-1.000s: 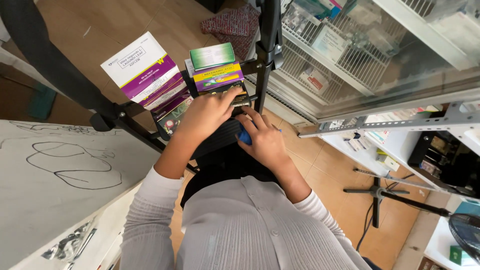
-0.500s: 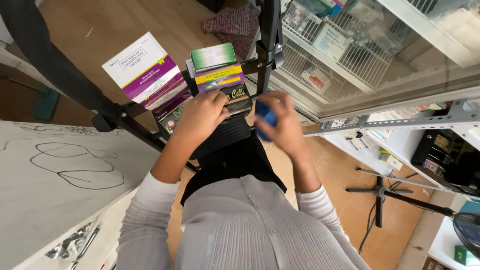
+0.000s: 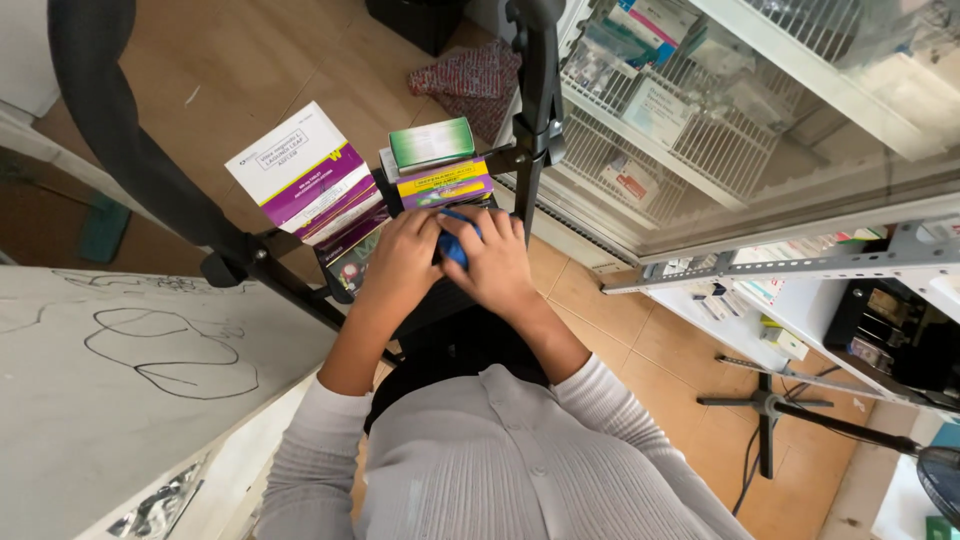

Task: Cleaning various medication boxes with a cloth and organizing them on a shelf.

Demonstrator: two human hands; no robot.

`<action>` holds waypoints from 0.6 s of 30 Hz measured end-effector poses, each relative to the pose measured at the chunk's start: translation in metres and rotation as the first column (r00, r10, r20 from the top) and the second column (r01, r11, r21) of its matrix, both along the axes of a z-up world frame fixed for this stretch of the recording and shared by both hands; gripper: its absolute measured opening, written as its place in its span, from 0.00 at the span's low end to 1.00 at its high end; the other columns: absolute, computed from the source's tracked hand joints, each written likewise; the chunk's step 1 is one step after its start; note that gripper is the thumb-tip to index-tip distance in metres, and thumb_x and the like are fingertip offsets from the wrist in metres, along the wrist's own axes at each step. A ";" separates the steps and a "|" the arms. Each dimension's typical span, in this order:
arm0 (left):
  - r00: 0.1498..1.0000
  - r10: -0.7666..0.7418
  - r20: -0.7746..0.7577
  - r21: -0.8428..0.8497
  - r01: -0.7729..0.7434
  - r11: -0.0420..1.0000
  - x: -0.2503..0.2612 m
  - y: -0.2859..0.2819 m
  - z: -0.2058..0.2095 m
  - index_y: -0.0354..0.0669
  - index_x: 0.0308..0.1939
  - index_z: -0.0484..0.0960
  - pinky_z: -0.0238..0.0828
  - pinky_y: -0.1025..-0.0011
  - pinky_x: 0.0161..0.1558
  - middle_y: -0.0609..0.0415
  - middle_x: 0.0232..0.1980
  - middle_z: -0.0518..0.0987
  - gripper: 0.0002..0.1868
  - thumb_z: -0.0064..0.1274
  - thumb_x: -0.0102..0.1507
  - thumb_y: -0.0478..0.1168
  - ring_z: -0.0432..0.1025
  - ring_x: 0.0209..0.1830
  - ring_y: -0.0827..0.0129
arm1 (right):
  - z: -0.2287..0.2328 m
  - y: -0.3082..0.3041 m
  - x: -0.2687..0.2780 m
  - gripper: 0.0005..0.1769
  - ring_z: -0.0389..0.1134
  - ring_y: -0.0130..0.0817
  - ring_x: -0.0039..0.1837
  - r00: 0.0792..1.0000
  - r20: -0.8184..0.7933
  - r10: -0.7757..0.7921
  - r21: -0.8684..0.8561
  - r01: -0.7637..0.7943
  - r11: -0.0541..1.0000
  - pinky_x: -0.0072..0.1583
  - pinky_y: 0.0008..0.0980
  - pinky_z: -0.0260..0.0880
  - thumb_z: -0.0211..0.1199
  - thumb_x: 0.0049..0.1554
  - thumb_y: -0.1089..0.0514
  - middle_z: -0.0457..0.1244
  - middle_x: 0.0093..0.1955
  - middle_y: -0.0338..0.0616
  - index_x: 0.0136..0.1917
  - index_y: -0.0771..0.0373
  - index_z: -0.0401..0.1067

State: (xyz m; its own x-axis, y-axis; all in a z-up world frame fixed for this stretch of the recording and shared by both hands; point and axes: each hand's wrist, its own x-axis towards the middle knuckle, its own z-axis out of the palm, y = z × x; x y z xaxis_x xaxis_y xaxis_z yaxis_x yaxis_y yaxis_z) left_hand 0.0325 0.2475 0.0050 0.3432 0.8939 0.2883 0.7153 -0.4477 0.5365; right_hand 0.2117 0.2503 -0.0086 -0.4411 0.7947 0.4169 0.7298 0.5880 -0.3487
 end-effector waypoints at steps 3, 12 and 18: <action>0.997 -0.023 0.067 0.000 0.023 1.000 0.000 0.002 -0.004 0.30 0.56 0.76 0.65 0.55 0.61 0.42 0.58 0.76 0.33 0.69 0.49 0.37 0.69 0.61 0.48 | -0.002 0.005 0.006 0.31 0.59 0.52 0.62 0.995 0.047 -0.090 -0.026 0.091 0.995 0.61 0.51 0.60 0.72 0.49 0.49 0.61 0.65 0.43 0.64 0.50 0.68; 0.986 -0.055 0.160 -0.030 0.061 0.998 -0.002 0.002 0.001 0.38 0.64 0.72 0.67 0.57 0.61 0.42 0.60 0.77 0.41 0.71 0.48 0.39 0.70 0.61 0.47 | 0.013 0.005 0.021 0.30 0.59 0.57 0.62 0.964 0.016 -0.267 -0.034 0.267 0.963 0.63 0.50 0.62 0.71 0.48 0.59 0.60 0.64 0.52 0.64 0.55 0.69; 0.993 -0.036 0.109 -0.009 0.037 0.999 0.001 0.001 -0.003 0.45 0.79 0.60 0.68 0.57 0.63 0.42 0.63 0.77 0.49 0.65 0.55 0.27 0.72 0.62 0.47 | 0.008 0.000 -0.011 0.33 0.62 0.54 0.65 0.988 -0.149 0.036 -0.073 -0.047 0.996 0.65 0.50 0.61 0.72 0.50 0.57 0.61 0.66 0.53 0.66 0.65 0.66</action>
State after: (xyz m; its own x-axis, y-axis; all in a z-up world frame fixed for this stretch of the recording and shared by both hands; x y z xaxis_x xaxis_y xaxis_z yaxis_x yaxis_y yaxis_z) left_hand 0.0333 0.2489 0.0024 0.3431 0.8847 0.3156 0.6358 -0.4660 0.6152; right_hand 0.2008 0.2507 -0.0003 -0.4124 0.8089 0.4190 0.6426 0.5843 -0.4957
